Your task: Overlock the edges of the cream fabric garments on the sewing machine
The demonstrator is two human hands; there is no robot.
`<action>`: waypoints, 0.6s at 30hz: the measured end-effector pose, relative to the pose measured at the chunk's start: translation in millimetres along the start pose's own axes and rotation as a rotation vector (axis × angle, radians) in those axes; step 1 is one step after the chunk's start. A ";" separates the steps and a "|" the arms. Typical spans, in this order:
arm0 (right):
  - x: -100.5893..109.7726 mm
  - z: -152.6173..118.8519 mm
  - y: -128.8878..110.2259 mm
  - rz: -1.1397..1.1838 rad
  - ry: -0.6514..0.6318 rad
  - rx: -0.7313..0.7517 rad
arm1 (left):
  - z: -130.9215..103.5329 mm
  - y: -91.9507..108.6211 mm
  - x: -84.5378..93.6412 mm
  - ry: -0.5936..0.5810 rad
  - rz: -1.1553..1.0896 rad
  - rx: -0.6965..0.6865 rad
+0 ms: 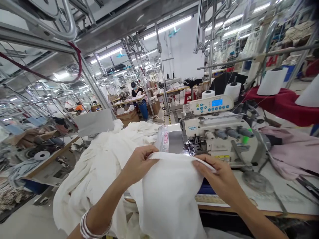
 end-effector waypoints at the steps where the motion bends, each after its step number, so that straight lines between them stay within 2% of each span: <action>1: 0.5 2.1 6.3 0.013 0.016 -0.033 | 4.3 -5.0 -1.6 0.017 -0.002 0.000; 6: 13.9 13.4 33.8 0.075 0.038 -0.144 | 31.3 -26.6 -11.6 0.051 0.004 -0.003; 11: 28.9 24.6 32.9 0.129 0.021 -0.153 | 52.6 -37.3 -14.3 0.108 0.031 -0.034; 15: 31.3 26.9 23.1 0.178 0.071 -0.164 | 54.0 -41.6 -12.2 0.132 0.080 -0.034; 18: 25.7 19.0 22.7 0.192 0.128 -0.196 | 45.7 -42.1 -10.6 0.095 0.130 -0.036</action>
Point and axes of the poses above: each hand's wrist, its own z-axis towards the middle knuckle, its own x-axis out of the back of the hand, y = z × x, the point moved 3 cm from there along z, towards the middle knuckle
